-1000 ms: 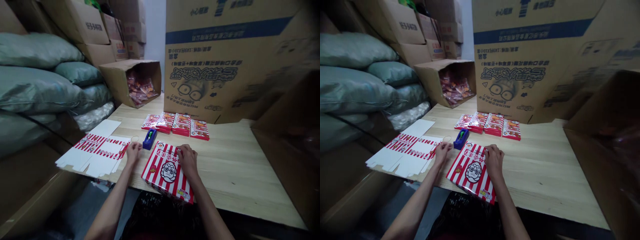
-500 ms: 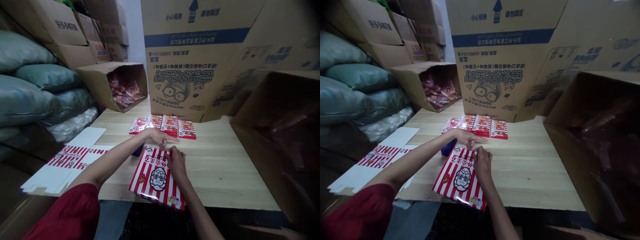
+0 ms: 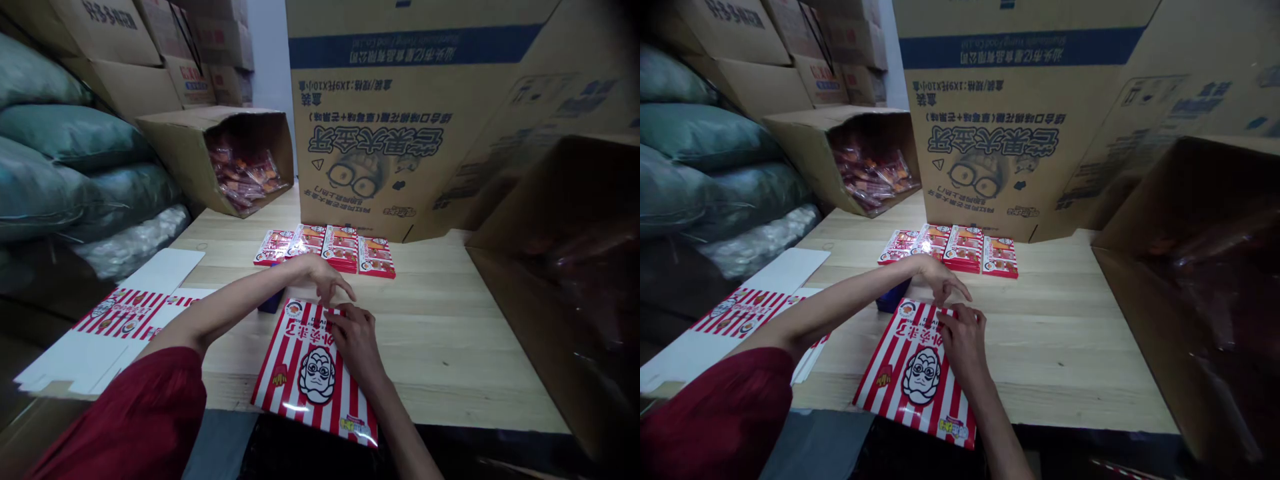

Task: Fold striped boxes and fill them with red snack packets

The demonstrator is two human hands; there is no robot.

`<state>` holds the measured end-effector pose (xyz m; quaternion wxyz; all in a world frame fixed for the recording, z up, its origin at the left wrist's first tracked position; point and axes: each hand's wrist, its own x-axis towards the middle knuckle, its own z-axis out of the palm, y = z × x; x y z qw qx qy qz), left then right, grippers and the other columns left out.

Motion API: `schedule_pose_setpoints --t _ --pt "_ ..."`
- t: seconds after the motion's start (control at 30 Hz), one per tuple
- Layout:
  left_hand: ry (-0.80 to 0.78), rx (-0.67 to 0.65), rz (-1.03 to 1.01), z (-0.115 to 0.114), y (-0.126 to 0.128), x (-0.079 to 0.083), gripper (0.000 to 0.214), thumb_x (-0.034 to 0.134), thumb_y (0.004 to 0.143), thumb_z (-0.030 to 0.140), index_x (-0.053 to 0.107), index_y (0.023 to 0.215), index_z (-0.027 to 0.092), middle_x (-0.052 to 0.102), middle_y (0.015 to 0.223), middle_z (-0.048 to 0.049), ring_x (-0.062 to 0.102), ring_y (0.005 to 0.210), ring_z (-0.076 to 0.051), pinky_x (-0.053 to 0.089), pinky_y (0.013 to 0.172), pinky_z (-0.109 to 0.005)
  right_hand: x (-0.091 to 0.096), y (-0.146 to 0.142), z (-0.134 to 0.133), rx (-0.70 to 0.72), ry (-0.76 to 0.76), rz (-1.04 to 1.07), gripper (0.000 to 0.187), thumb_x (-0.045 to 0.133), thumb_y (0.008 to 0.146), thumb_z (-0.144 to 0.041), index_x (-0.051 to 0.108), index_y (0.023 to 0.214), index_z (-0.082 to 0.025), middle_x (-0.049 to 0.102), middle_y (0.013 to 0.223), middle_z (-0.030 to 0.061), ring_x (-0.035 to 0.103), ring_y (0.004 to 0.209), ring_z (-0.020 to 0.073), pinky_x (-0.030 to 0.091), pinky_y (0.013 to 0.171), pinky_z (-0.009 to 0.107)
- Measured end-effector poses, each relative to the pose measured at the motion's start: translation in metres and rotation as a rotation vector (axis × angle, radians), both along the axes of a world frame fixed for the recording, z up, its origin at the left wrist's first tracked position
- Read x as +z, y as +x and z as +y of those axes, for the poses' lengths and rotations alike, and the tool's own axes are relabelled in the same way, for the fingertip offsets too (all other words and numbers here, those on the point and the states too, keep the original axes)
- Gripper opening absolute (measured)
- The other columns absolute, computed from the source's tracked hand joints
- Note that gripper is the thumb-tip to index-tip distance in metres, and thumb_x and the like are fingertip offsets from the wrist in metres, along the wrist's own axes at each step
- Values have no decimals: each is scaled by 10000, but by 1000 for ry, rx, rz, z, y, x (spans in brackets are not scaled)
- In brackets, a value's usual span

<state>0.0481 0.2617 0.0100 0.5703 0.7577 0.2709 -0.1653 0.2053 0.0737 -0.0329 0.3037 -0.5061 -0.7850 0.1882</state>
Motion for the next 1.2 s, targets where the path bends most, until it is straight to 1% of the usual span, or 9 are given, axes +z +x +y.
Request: schedule_pose_setpoints --t 0.07,0.2,0.37,0.53,0.63,0.77,0.93,1.07,1.2 --pt "28 -99 56 3 -8 -5 711 882 548 213 732 1242 248 725 746 7 694 735 -241 524 649 -292 2 0 -1 -2 -13 -2 374 585 893 -57 806 1091 -284 713 1197 77 633 1181 265 321 1044 482" --pt "185 35 -29 -6 -29 -15 641 911 590 324 721 1197 243 712 840 0 644 799 -199 493 685 -259 4 0 0 -21 -23 -1 360 608 873 -50 815 1063 -275 713 1194 85 644 1161 268 337 1035 488" --pt "376 164 -288 -44 -51 -19 175 783 809 315 787 905 169 733 844 -39 612 765 -151 454 712 -241 1 1 0 -22 -31 -6 366 602 864 -62 824 1044 -291 712 1191 82 649 1151 279 334 1028 515" --pt "454 384 -305 -86 -64 -30 342 618 940 405 727 767 132 654 708 -18 526 651 -126 393 628 -243 2 -3 5 -37 -36 45 321 606 852 -111 832 1011 -275 727 1156 95 669 1119 288 308 1076 580" --pt "493 518 -299 -105 -67 -37 482 549 965 506 620 651 148 543 618 9 431 599 -115 349 587 -249 8 10 1 -22 -15 304 335 611 863 -165 807 1096 -305 741 1208 68 663 1180 272 287 1155 594" --pt "521 670 -261 -122 -66 -41 587 526 937 637 540 577 173 452 550 17 369 554 -119 305 539 -262 5 58 -55 -253 -22 767 361 653 942 -346 724 1293 -296 683 1386 75 588 1339 248 392 1170 474" --pt "542 840 -171 -143 -60 -36 639 501 879 743 555 575 183 483 533 7 431 539 -141 325 522 -264 -45 78 -188 -615 -621 1060 720 791 817 -597 602 1448 -307 697 1385 84 568 1381 308 386 1193 490" --pt "584 928 -75 -182 -53 -25 636 455 897 719 662 664 165 619 598 -34 570 640 -206 429 605 -293 -82 45 -240 -425 -1043 1259 1145 839 705 -712 271 1637 -368 609 1488 135 551 1406 326 427 1139 550" --pt "496 842 -84 -256 -34 -14 524 460 909 653 768 939 230 794 893 -22 699 883 -290 546 781 -350 -72 26 -227 -293 -916 1492 1269 868 719 -654 27 1647 -449 430 1652 72 439 1500 282 341 1221 546"
